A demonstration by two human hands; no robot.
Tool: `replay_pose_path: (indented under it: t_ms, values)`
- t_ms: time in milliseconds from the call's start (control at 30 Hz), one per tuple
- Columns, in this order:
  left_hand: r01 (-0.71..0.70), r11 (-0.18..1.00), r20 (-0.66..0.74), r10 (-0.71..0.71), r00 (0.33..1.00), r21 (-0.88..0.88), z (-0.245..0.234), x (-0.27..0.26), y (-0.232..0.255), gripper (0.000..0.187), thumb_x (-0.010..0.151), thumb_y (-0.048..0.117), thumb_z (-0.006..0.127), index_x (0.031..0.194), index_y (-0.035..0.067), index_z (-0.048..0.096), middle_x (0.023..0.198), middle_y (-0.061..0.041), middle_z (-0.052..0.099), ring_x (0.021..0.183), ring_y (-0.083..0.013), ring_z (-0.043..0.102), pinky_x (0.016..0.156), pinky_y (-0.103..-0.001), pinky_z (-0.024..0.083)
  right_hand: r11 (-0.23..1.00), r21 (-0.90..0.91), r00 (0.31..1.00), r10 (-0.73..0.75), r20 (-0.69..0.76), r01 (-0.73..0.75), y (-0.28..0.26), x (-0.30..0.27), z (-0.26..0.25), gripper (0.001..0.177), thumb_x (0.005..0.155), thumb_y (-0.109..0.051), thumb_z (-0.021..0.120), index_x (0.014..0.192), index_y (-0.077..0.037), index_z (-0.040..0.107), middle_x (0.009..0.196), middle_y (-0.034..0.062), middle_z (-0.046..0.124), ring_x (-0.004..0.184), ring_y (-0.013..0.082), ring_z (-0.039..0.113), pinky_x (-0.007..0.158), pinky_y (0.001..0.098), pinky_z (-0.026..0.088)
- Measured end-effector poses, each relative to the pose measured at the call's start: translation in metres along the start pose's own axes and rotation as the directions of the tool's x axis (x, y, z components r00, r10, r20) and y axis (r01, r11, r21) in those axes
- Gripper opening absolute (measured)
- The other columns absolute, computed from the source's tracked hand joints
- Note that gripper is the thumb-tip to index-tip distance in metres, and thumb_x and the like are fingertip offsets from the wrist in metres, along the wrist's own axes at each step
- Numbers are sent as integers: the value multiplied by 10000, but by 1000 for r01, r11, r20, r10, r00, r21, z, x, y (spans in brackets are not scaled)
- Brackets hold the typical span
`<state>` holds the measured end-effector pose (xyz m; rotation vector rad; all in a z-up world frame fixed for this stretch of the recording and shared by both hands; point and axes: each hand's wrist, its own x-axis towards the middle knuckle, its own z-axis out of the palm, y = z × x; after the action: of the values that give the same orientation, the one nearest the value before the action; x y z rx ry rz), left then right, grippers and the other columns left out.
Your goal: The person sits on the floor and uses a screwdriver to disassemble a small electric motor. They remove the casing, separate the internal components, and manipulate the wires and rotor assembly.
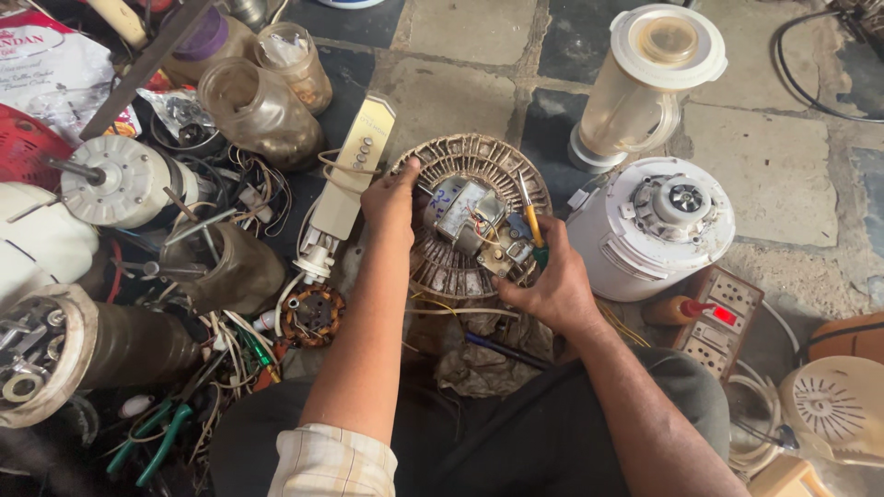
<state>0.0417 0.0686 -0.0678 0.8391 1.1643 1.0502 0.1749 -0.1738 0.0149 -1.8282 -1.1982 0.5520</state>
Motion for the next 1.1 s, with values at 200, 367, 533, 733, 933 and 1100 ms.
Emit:
replay_pose_path:
  t_ms: [200,367,533,733,933,1100]
  values:
    - [320,905,272,-245,931,-281,-15,2,7,213,993,165,602,1091,-17,650,991,-172,728,823,-286,742,779,-438,617,998,-23,998,-56,-31,56,4,-1,1,936,627,-248,917,1384,-10,419,1205,217,659,1136,317,678,960,422,532]
    - [331,888,271,-250,930,-319,-12,2,11,236,975,129,520,1122,13,663,1013,-162,747,870,-288,774,752,-418,659,990,-71,991,-123,-46,120,9,0,5,1102,602,-338,978,1448,32,376,1305,277,616,1233,379,611,1007,457,497]
    - [288,919,153,-254,955,-270,-12,-4,17,189,968,102,658,1102,-31,672,980,-154,732,815,-276,747,727,-400,658,996,-80,999,-32,-12,30,4,1,3,1013,660,-450,953,1414,39,485,1254,240,683,1240,337,652,1025,430,523]
    - [254,951,141,-231,963,-178,-10,-3,10,164,965,128,684,1071,4,679,920,-121,725,736,-234,716,661,-366,622,997,-72,999,-1,-38,-2,-3,0,1,998,613,-440,946,1378,58,542,1194,228,713,1163,298,694,968,404,546]
    - [270,951,235,-231,944,-148,-18,13,8,150,1000,132,619,1081,13,659,924,-127,729,767,-238,737,679,-363,639,994,-67,994,-88,-62,84,-1,-1,1,949,632,-398,960,1356,78,572,1236,236,707,1204,296,677,1007,399,526]
    - [380,893,356,-283,890,-240,-21,12,15,165,987,125,531,1071,21,629,966,-153,748,824,-270,772,731,-399,673,995,-58,994,-86,-73,82,-3,2,3,971,620,-397,971,1354,88,559,1232,236,704,1203,291,672,1015,395,520]
